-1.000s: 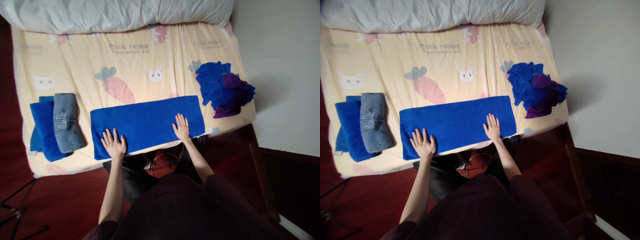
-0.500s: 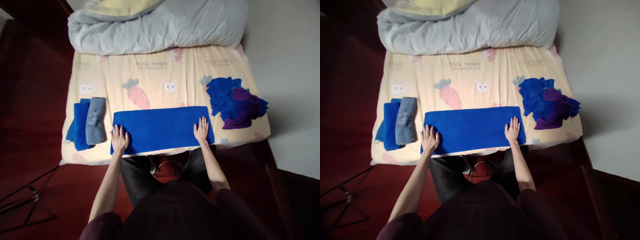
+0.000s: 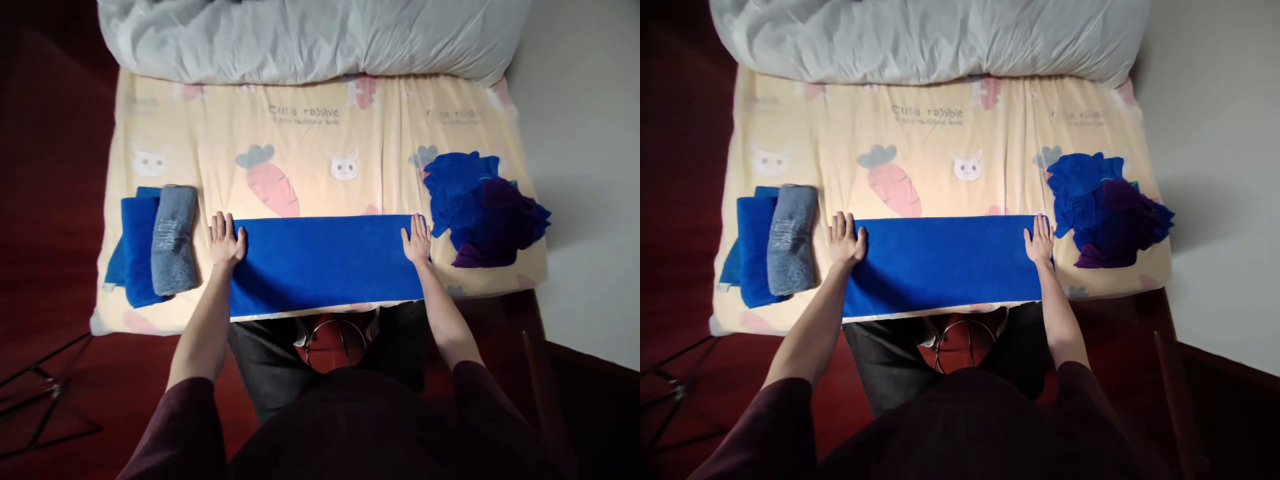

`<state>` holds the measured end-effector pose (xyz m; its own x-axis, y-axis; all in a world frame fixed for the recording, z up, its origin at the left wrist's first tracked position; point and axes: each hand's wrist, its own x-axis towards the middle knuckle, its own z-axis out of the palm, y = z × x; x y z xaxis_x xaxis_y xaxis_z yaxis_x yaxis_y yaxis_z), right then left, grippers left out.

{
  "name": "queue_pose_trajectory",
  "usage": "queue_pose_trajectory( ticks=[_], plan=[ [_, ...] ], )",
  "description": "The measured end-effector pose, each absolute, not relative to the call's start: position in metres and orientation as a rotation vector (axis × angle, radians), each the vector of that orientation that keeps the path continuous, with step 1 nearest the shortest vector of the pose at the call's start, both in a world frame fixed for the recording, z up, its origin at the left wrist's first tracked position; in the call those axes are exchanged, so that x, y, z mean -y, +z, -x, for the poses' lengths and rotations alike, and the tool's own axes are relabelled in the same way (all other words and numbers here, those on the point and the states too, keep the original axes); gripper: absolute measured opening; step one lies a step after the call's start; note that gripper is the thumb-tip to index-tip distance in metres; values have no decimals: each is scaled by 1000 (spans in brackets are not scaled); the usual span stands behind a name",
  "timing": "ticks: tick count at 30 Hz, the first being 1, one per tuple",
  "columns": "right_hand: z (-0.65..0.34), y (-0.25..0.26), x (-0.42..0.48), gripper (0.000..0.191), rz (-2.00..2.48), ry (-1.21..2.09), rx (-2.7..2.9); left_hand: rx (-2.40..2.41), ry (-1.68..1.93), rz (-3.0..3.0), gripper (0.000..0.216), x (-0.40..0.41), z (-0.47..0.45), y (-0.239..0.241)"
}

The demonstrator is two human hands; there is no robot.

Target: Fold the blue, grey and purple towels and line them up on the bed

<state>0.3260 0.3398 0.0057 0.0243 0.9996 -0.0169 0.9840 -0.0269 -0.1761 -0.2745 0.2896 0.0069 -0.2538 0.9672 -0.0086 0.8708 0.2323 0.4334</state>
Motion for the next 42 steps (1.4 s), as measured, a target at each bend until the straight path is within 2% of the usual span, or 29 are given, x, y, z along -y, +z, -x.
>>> queue_pose_trajectory(
  ticks=[3, 6, 9, 13, 17, 20, 27, 31, 37, 42],
  plan=[
    [-324, 10, -342, 65, 2151, 227, 2099, -2237, 534, -1665, 68, -291, 270, 15],
    [-306, 21, -347, 61, 2092, 208, 2060, -2246, 742, -1638, 68, -268, 239, 33],
    [-269, 37, -358, 56, 1875, 252, 2108, -2074, 1024, -1584, 64, -203, 167, 52],
    [-187, 55, -373, 45, 1435, 534, 2421, -1628, 1084, -1048, 36, -80, 34, 61],
    [-105, 58, -378, 40, 1320, 654, 2576, -1287, 942, -496, 51, -7, -48, 52],
    [-72, 58, -378, 38, 1435, 648, 2657, -1175, 975, -267, 51, -14, -48, 48],
    [-66, 59, -385, 28, 1647, 593, 2631, -1193, 1110, 108, 31, -74, -19, 48],
    [-69, 56, -395, 22, 1693, 678, 2606, -1216, 1210, 282, 21, -80, -34, 44],
    [-73, 60, -416, 20, 1695, 869, 2619, -1113, 1334, 392, 22, -91, -47, 43],
    [-78, 68, -424, 20, 1612, 1005, 2545, -1193, 1286, 432, 5, -94, -51, 46]
  ],
)
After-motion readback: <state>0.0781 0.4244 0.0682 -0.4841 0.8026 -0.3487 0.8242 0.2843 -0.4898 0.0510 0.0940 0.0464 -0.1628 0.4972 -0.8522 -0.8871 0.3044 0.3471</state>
